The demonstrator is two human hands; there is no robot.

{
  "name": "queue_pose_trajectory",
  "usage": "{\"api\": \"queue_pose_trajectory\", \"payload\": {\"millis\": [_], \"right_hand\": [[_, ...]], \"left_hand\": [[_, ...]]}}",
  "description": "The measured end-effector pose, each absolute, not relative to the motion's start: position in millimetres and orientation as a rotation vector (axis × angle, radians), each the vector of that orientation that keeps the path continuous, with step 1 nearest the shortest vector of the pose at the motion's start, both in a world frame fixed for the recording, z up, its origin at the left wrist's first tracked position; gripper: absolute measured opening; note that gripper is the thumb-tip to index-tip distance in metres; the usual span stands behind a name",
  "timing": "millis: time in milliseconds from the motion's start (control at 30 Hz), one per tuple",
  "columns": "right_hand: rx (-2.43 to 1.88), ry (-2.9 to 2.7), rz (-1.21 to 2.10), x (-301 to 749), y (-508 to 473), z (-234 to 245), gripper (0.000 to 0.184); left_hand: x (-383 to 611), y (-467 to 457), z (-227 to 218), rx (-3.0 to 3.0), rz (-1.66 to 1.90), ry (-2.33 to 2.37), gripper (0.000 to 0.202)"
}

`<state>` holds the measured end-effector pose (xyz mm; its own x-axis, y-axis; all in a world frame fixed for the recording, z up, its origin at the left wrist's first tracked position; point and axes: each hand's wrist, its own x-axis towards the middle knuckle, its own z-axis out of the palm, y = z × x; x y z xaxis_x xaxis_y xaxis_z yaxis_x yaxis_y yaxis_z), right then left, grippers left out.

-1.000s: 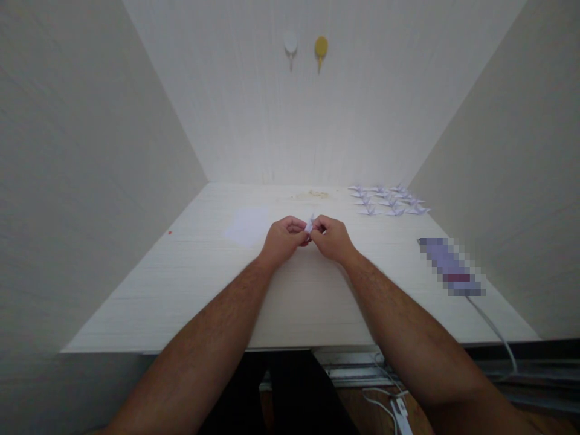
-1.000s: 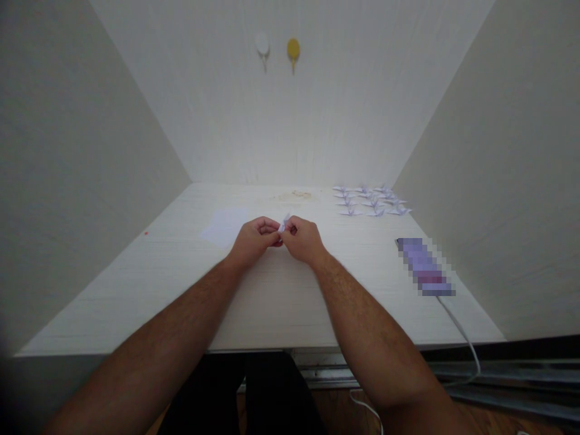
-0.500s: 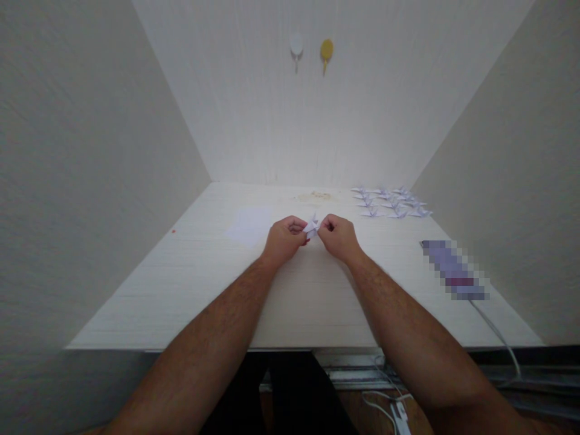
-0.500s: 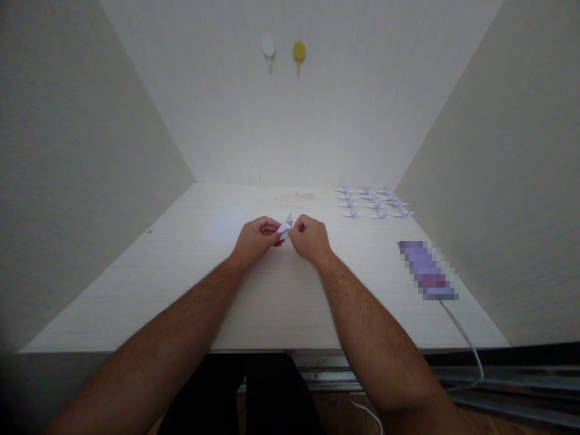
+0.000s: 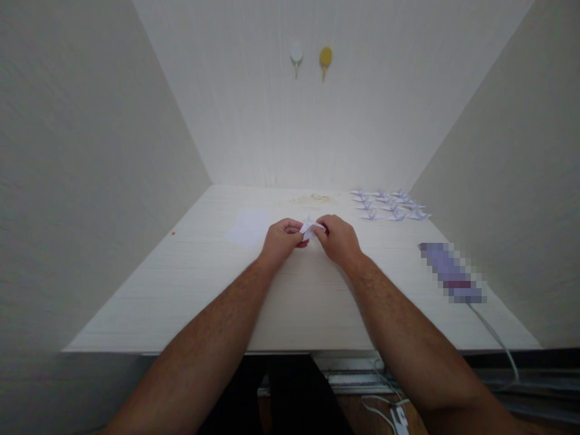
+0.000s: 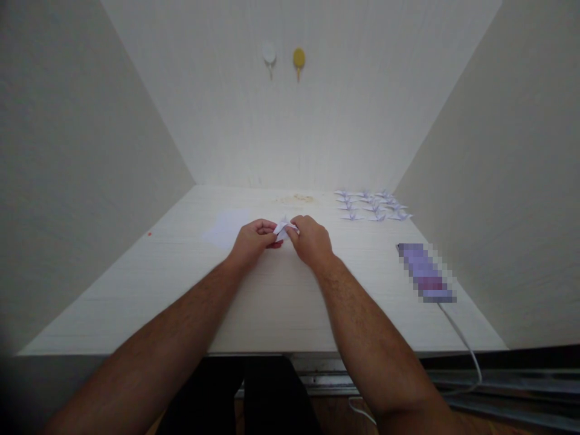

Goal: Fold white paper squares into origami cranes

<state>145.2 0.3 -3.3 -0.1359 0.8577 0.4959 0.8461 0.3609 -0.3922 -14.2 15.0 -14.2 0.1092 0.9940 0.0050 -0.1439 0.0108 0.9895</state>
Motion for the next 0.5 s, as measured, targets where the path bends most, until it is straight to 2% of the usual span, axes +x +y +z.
{"api": "queue_pose_trajectory", "payload": {"millis": [500], "right_hand": [[-1.49, -1.873, 0.064, 140.6, -2.9, -2.4, 0.013]], "left_hand": [[-18.2, 16.5, -17.7, 1.514, 1.173, 1.119, 0.018]]}}
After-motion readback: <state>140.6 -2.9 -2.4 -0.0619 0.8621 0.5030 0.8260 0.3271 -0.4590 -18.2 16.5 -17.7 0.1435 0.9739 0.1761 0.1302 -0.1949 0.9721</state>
